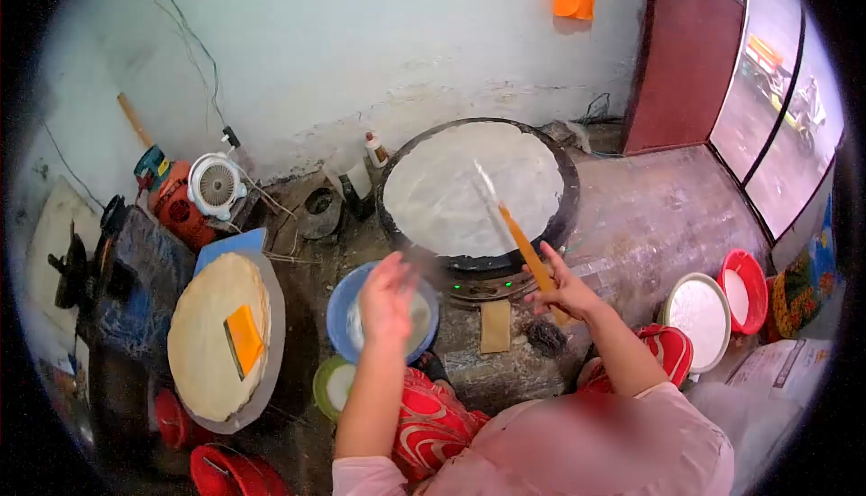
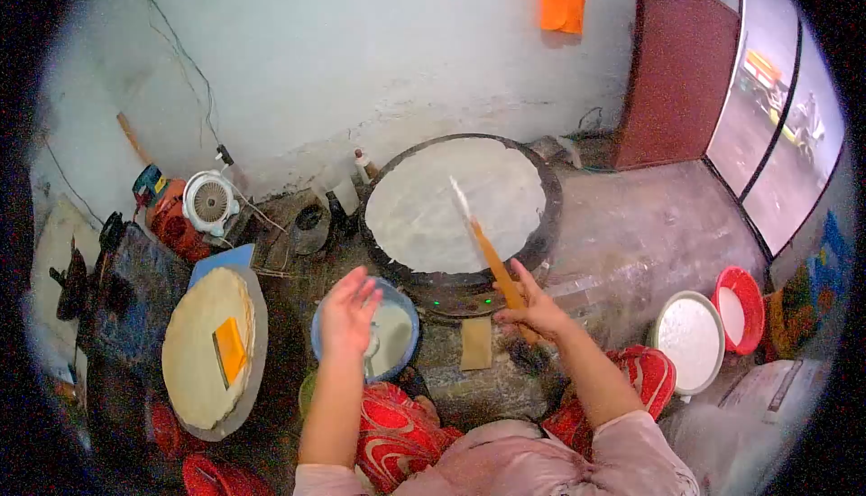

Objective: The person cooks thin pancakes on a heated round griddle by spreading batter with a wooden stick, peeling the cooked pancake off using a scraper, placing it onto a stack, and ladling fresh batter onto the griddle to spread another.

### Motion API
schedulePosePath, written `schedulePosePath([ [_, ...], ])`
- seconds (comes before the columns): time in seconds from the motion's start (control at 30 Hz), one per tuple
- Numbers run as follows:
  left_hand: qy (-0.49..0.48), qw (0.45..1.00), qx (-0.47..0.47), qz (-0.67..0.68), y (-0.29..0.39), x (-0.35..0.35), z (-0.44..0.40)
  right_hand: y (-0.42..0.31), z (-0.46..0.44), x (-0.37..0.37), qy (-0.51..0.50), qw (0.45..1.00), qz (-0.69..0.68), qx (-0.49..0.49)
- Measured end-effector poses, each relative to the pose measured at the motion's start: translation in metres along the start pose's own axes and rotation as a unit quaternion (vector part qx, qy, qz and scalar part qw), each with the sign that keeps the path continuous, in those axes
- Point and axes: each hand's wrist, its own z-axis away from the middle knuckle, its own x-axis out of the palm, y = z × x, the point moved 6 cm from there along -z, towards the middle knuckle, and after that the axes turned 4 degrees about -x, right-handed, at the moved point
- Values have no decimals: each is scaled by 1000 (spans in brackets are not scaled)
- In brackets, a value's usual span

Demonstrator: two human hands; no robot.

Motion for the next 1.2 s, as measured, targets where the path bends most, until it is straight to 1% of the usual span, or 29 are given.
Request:
schedulePosePath([
  [0.03,-26,1000,-9,3,-10,12,-5,2,-4,-1,-4,1000,2,2],
  [0.07,-24,1000,-6,6,-17,21,-6,10,-9,-7,2,999,0,33],
  [0.1,-10,1000,-23,7,-26,29,-8,15,-14,-10,7,998,1,63],
  [0.13,3,999,-41,7,-34,35,-10,16,-14,-13,51,993,72,77],
  [0.17,6,998,-64,10,-45,34,-16,22,-16,-16,48,993,75,77],
  [0.23,7,995,-93,27,-68,23,-28,37,-22,-25,62,987,75,126],
  [0.3,40,993,-113,-10,-87,10,-33,37,-30,-24,64,984,98,132],
  [0.37,58,983,-174,-3,-107,4,-33,43,-42,-27,62,984,110,124],
  [0.43,19,979,-205,-13,-111,17,-24,52,-58,-27,46,983,133,115],
  [0.53,-23,976,-216,-28,-112,29,-21,54,-74,-20,39,985,115,125],
  [0.63,-36,976,-211,-50,-110,31,-22,56,-80,-26,73,984,104,124],
  [0.7,-37,974,-219,-44,-109,31,-23,58,-79,-36,107,982,99,122],
  [0.73,-38,973,-226,-38,-109,30,-23,58,-75,-39,112,982,81,129],
  [0.83,-30,974,-218,-46,-105,30,-22,53,-62,-47,134,976,86,146],
  [0.87,-30,974,-220,-46,-106,29,-23,54,-61,-49,125,979,81,138],
  [1.0,-41,971,-226,-58,-108,31,-19,57,-51,-58,144,976,80,140],
  [1.07,-42,971,-228,-61,-109,32,-17,57,-50,-57,141,974,100,147],
  [1.2,-54,969,-234,-53,-109,36,-13,63,-60,-61,133,974,102,153],
])
